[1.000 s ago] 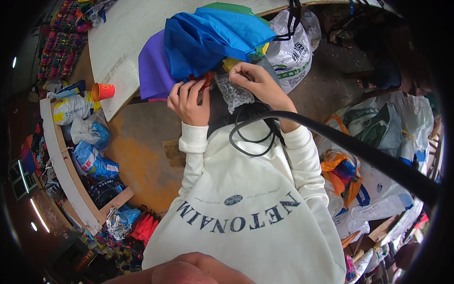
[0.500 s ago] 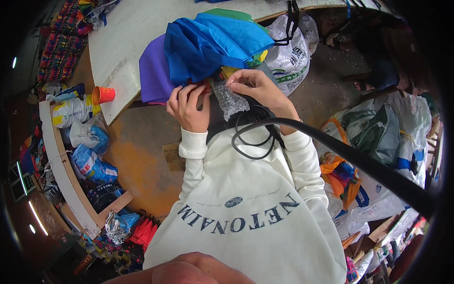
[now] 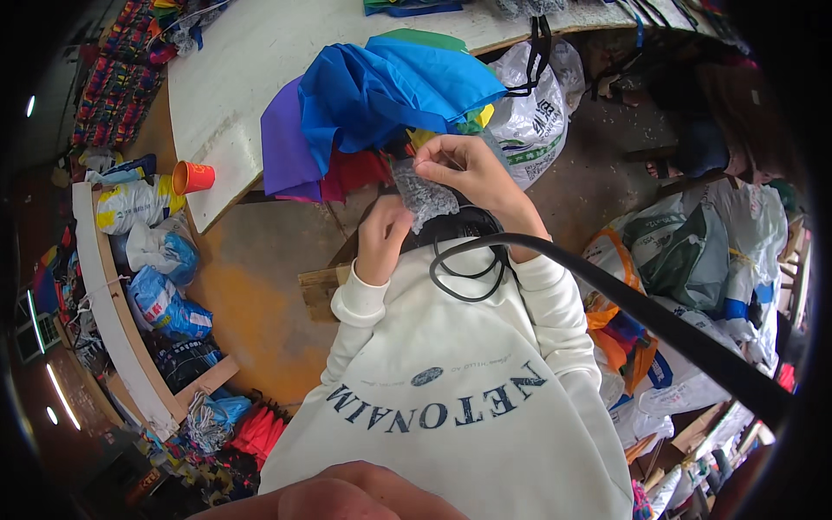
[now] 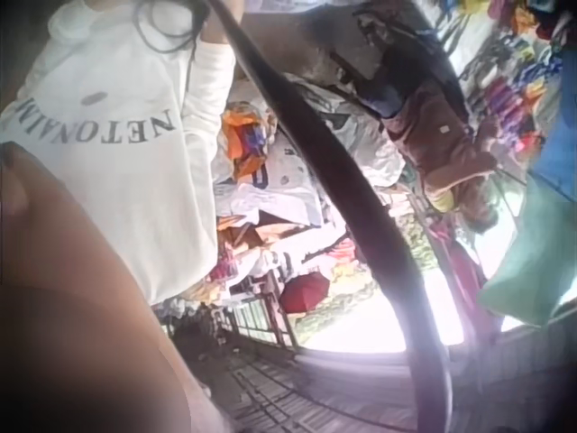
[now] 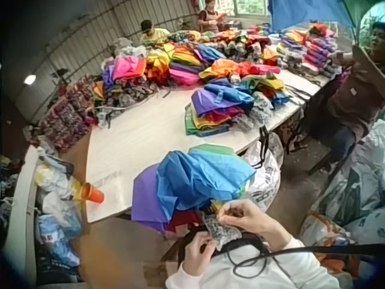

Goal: Using a tagging gun to attach plastic fasteners and labels to pieces of colorful fabric.

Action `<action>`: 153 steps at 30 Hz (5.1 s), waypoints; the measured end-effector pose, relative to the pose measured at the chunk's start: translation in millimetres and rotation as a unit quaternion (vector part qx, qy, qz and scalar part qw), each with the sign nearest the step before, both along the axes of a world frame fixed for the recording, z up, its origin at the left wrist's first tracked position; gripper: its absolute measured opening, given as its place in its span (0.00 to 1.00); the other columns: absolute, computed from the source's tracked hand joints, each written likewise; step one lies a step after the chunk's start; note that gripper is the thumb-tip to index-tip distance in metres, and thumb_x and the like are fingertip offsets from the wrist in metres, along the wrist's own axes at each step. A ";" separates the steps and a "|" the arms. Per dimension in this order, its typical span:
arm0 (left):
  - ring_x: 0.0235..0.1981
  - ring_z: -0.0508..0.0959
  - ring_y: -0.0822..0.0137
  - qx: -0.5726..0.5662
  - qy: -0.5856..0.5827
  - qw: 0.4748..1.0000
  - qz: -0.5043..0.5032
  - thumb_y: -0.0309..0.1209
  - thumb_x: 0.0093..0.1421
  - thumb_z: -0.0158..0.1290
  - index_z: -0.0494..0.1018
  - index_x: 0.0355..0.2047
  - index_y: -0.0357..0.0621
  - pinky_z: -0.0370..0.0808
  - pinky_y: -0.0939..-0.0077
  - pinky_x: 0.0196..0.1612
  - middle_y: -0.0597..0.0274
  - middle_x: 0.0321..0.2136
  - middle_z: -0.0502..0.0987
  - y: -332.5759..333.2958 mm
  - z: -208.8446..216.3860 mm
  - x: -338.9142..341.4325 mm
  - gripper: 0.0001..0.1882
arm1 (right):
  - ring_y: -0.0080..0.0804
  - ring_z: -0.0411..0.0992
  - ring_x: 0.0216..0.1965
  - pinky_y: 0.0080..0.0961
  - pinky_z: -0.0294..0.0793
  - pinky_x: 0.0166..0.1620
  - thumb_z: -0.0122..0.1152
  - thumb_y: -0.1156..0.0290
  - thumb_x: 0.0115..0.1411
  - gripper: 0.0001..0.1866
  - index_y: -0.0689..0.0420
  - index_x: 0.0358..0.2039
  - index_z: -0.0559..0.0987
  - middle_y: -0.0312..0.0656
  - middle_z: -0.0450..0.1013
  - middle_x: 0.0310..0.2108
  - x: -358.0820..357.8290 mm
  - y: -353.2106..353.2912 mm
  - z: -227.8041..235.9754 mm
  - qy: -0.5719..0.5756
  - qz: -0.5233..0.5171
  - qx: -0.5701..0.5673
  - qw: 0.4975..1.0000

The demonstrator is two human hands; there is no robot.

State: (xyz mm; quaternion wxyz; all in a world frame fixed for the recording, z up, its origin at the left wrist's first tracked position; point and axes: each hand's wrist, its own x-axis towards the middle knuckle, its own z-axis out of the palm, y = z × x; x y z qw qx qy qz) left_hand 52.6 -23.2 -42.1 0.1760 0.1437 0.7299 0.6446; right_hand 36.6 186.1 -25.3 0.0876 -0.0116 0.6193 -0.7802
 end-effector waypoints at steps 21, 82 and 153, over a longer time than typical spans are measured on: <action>0.38 0.77 0.63 0.332 -0.333 0.879 -0.080 0.36 0.62 0.48 0.65 0.51 0.35 0.72 0.71 0.43 0.53 0.38 0.76 22.0 -5.7 -14.1 0.21 | 0.18 0.73 0.38 0.16 0.72 0.44 0.61 0.76 0.62 0.08 0.64 0.41 0.77 0.36 0.75 0.39 0.4 7.7 -2.2 -0.015 0.019 -0.020 0.999; 0.40 0.79 0.66 0.104 0.074 0.972 -0.200 0.43 0.62 0.56 0.68 0.51 0.35 0.74 0.74 0.44 0.54 0.40 0.79 203.0 67.6 -256.6 0.26 | 0.19 0.61 0.26 0.19 0.62 0.31 0.59 0.67 0.65 0.12 0.63 0.30 0.74 0.35 0.66 0.22 -202.7 232.6 69.5 0.222 -0.313 0.416 0.825; 0.35 0.80 0.49 -0.308 0.545 0.663 0.410 0.36 0.53 0.61 0.77 0.34 0.43 0.75 0.58 0.40 0.50 0.30 0.80 -86.1 257.9 -757.1 0.12 | 0.31 0.67 0.30 0.27 0.68 0.39 0.61 0.62 0.50 0.33 0.49 0.60 0.70 0.36 0.64 0.32 -255.2 68.6 -40.3 0.387 0.168 0.556 0.716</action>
